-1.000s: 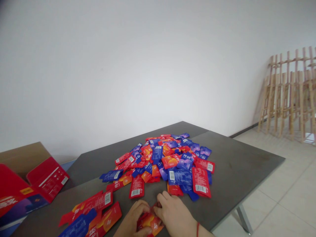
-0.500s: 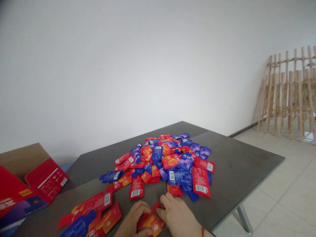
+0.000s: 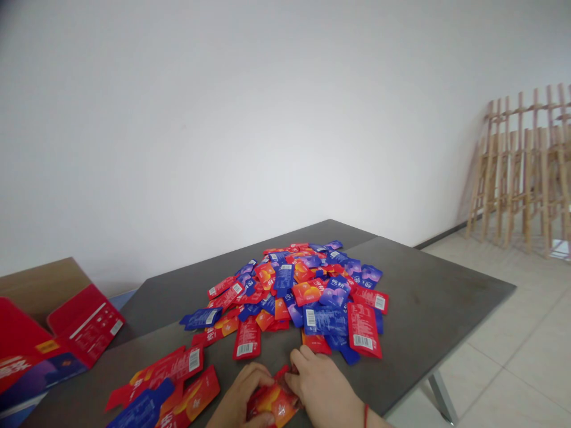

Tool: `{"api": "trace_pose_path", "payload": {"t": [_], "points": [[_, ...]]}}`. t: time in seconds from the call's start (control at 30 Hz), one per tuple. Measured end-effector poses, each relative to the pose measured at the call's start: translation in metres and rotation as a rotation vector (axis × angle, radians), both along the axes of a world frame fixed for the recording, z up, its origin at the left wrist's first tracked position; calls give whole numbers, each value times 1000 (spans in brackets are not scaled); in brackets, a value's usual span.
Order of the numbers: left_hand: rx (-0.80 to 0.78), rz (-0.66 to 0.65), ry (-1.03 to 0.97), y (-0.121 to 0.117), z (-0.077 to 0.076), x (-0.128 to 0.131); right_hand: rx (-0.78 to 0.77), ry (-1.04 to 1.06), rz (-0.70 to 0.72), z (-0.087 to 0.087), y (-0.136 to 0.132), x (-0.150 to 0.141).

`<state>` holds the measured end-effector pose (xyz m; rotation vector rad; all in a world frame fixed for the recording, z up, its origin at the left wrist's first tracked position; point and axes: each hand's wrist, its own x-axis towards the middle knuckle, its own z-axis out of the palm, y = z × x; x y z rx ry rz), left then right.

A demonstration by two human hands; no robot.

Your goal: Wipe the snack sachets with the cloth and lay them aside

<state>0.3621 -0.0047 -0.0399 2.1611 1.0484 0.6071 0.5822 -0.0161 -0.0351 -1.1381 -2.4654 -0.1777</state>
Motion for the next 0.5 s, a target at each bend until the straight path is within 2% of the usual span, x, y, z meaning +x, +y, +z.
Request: {"api": "trace_pose_path", "payload": {"t": [0.13, 0.27, 0.4, 0.5], "points": [[8, 13, -13, -1, -2, 0, 74, -37, 33, 0, -1, -13], [2, 4, 25, 0, 0, 0, 88, -12, 71, -3, -7, -3], [3, 10, 51, 0, 1, 0, 56, -13, -13, -11, -2, 1], [1, 7, 23, -1, 1, 0, 54, -8, -42, -10, 2, -5]]}}
